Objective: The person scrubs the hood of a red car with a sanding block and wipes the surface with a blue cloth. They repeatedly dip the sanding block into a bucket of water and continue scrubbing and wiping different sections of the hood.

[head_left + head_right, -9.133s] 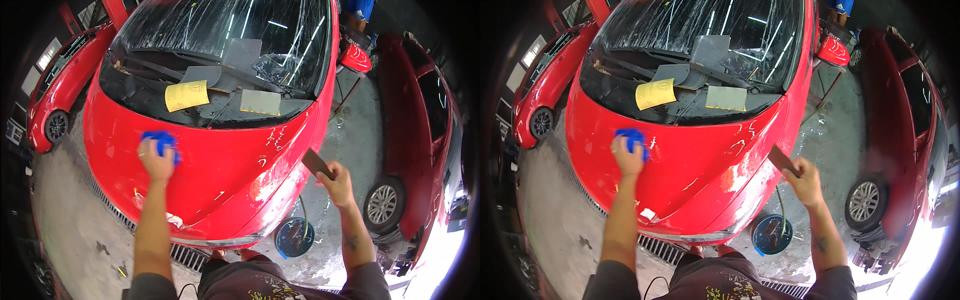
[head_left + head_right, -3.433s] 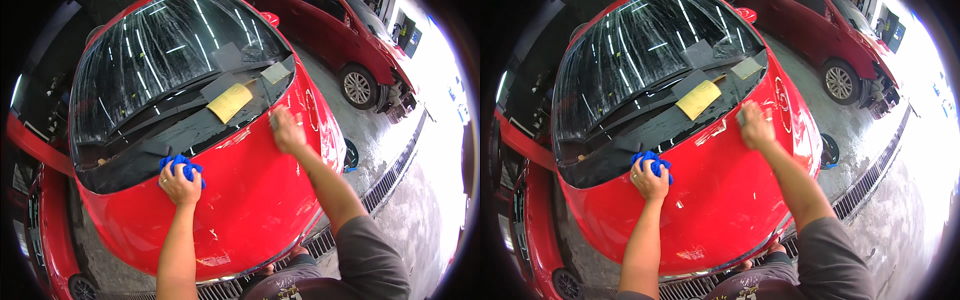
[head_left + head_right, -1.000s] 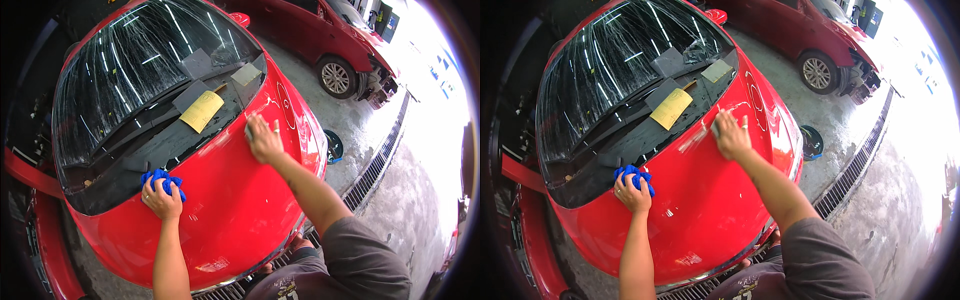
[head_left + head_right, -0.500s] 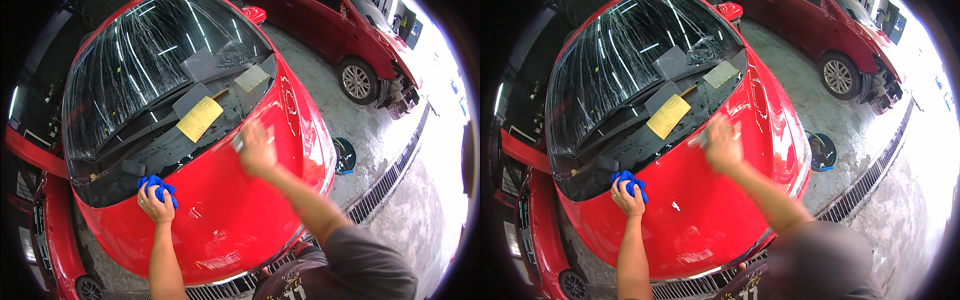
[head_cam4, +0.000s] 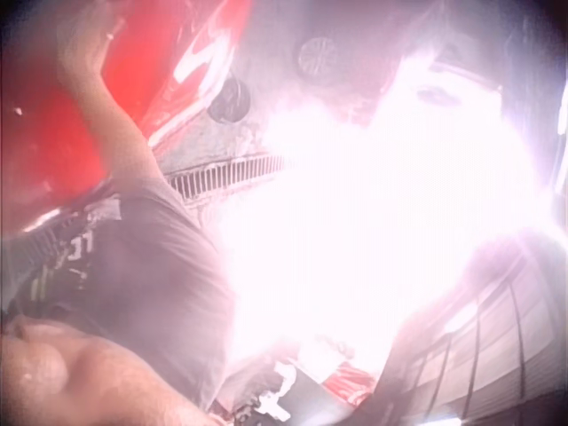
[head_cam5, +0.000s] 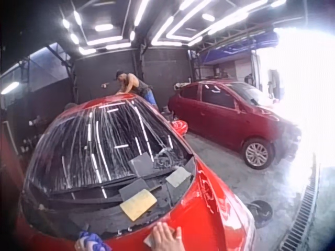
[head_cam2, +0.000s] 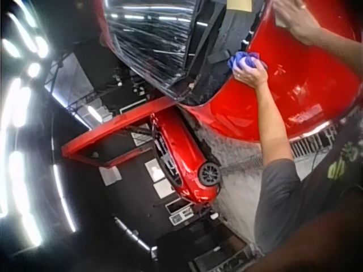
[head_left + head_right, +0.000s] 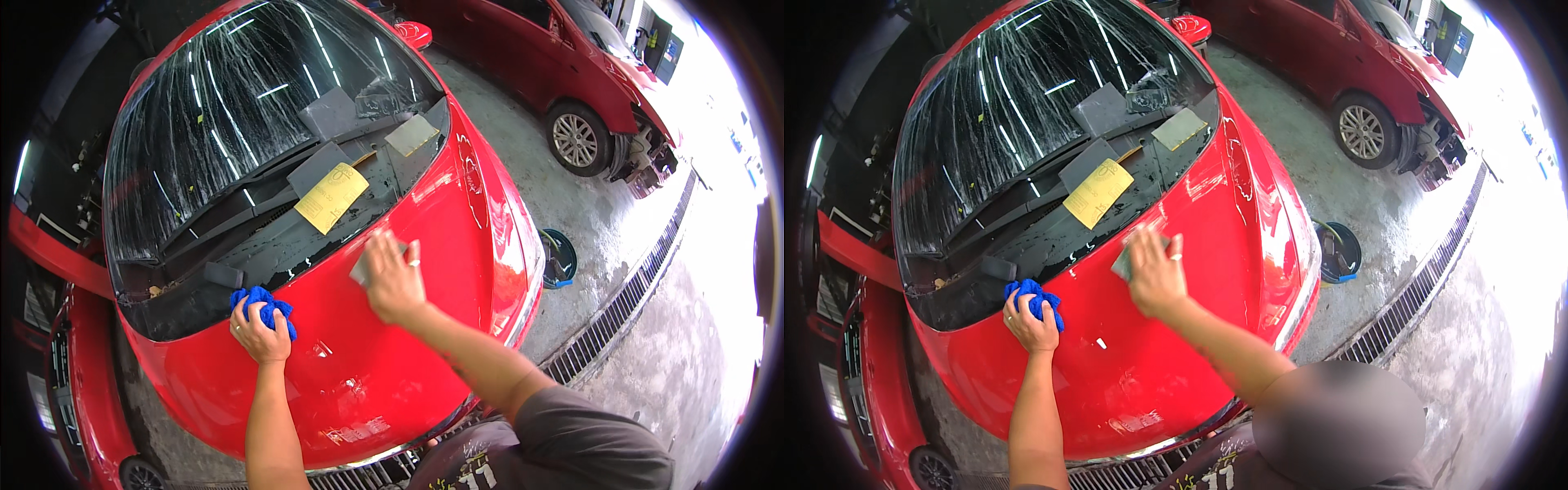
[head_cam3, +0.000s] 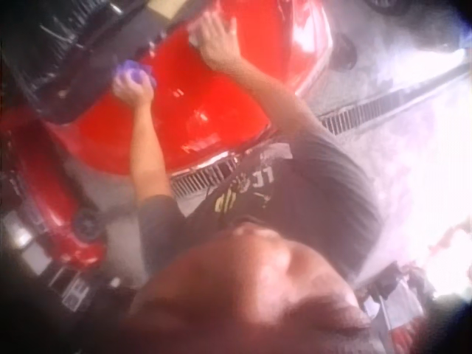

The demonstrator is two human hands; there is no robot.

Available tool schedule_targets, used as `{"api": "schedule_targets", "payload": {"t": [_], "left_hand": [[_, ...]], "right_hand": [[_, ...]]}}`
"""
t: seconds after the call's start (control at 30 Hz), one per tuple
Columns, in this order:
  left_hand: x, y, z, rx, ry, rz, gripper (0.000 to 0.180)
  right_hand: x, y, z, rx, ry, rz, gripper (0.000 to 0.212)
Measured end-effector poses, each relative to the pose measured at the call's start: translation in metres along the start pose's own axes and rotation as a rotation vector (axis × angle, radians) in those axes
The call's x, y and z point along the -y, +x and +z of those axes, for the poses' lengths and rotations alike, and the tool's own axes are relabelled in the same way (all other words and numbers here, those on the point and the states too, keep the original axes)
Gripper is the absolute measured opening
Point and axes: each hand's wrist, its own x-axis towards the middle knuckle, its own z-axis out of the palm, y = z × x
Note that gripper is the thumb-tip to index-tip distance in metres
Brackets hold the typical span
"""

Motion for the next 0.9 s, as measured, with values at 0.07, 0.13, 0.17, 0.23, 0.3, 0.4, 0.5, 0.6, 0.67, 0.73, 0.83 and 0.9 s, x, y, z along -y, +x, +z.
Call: {"api": "schedule_targets", "payload": {"t": [0.07, 0.13, 0.17, 0.23, 0.3, 0.4, 0.5, 0.6, 0.67, 0.73, 0.83, 0.9], "left_hand": [[0.003, 0.003, -0.004, 0.002, 0.002, -0.008, 0.03], [0.003, 0.005, -0.007, 0.003, 0.003, -0.013, 0.029], [-0.003, 0.006, -0.004, 0.002, -0.011, -0.017, 0.028], [-0.008, 0.005, 0.0, 0.023, -0.025, -0.017, 0.03], [-0.002, 0.001, 0.0, 0.026, -0.003, -0.024, 0.03], [-0.002, 0.004, -0.004, 0.019, -0.001, -0.02, 0.029], [-0.003, 0.005, -0.004, 0.015, -0.008, -0.01, 0.03], [-0.001, 0.006, -0.002, -0.006, -0.022, 0.008, 0.03], [0.001, 0.004, -0.004, -0.009, -0.01, 0.015, 0.031], [-0.004, 0.006, -0.001, -0.004, -0.02, 0.02, 0.032], [-0.003, 0.004, 0.0, 0.002, -0.023, 0.026, 0.032], [-0.006, 0.005, -0.003, 0.01, -0.039, 0.04, 0.033]], "right_hand": [[0.002, -0.006, -0.009, 0.053, 0.044, -0.052, 0.08], [-0.03, 0.021, -0.023, 0.006, -0.051, 0.059, 0.073], [-0.066, 0.041, -0.019, -0.162, -0.004, 0.17, 0.069], [-0.117, 0.07, -0.022, -0.233, 0.008, 0.26, 0.065], [-0.076, 0.069, -0.027, -0.126, 0.095, 0.344, 0.063], [0.02, 0.002, -0.014, 0.116, -0.048, 0.07, 0.082], [0.004, 0.001, -0.015, 0.14, 0.004, -0.024, 0.08], [-0.074, 0.044, -0.025, -0.014, 0.008, 0.163, 0.071], [-0.12, 0.083, -0.036, 0.012, 0.013, 0.288, 0.072], [-0.182, 0.112, -0.029, -0.043, -0.026, 0.294, 0.071], [-0.233, 0.148, -0.047, -0.001, -0.191, 0.216, 0.072], [-0.256, 0.162, -0.052, -0.05, -0.254, 0.184, 0.071]]}}
